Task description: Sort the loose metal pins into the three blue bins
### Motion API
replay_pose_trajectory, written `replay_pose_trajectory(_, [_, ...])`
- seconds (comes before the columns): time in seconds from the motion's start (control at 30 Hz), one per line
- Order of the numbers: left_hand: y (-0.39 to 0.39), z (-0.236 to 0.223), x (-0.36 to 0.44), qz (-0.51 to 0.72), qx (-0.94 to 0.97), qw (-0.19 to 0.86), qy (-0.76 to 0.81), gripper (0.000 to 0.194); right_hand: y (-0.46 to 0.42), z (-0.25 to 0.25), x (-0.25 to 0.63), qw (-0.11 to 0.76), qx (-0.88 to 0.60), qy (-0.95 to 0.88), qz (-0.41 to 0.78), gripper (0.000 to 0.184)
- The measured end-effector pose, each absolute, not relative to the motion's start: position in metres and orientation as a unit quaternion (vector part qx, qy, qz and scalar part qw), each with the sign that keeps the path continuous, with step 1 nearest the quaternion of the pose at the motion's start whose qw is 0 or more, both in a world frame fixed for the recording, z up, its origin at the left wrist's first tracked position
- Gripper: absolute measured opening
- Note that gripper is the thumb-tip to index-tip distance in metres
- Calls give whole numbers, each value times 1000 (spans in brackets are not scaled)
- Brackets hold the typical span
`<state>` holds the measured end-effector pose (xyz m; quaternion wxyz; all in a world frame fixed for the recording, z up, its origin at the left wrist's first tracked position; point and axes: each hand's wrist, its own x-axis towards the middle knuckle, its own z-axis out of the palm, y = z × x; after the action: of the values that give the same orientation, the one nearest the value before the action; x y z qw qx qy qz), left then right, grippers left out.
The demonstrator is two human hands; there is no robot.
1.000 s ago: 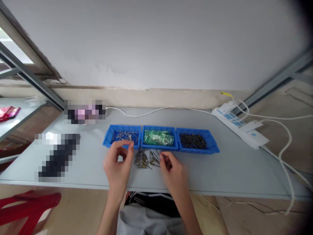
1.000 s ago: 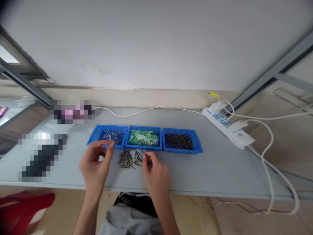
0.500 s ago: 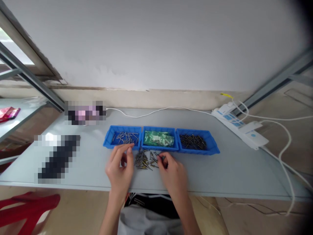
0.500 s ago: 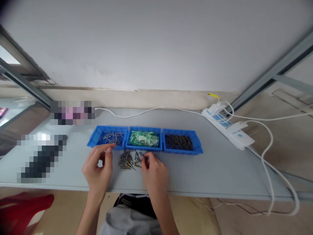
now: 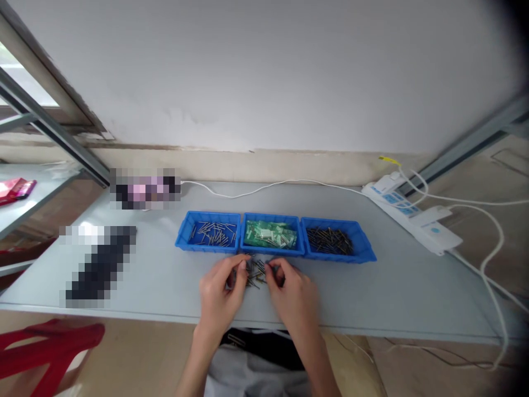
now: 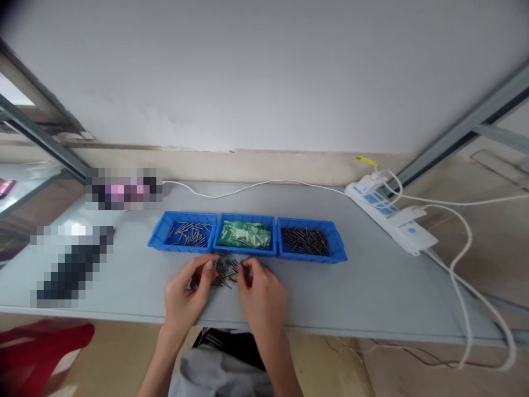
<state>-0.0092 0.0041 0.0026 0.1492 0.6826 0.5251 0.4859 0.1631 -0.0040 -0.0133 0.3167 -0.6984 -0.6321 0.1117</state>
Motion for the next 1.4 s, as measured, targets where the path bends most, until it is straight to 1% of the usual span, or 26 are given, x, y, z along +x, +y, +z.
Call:
replay_pose_trajectory(0.23, [3,1,-9,475,678,158,538,21,-4,-13,162,296,-705,-632,128,28])
replay_pose_trajectory(0.33, [3,1,-9,465,675,173,547,23,-2,-14,160,293,-710,-626,133,29])
replay_pose_trajectory(0.43, [4,1,-10,461,676,179,547,24,-1,-15,160,297,-705,-630,135,33])
replay_pose_trajectory(0.63, [4,1,-10,456,676,185,548,24,-2,-15,160,308,-701,-634,109,47])
replay_pose_trajectory(0.9, [4,3,-9,448,678,186,552,22,-2,-14,159,321,-693,-634,119,42])
replay_pose_trajectory(1.1, [5,5,-9,451,680,185,548,21,1,-12,157,290,-699,-640,135,29])
replay_pose_trajectory(1.4, [5,6,-9,443,689,174,546,22,3,-11,156,311,-700,-630,128,38])
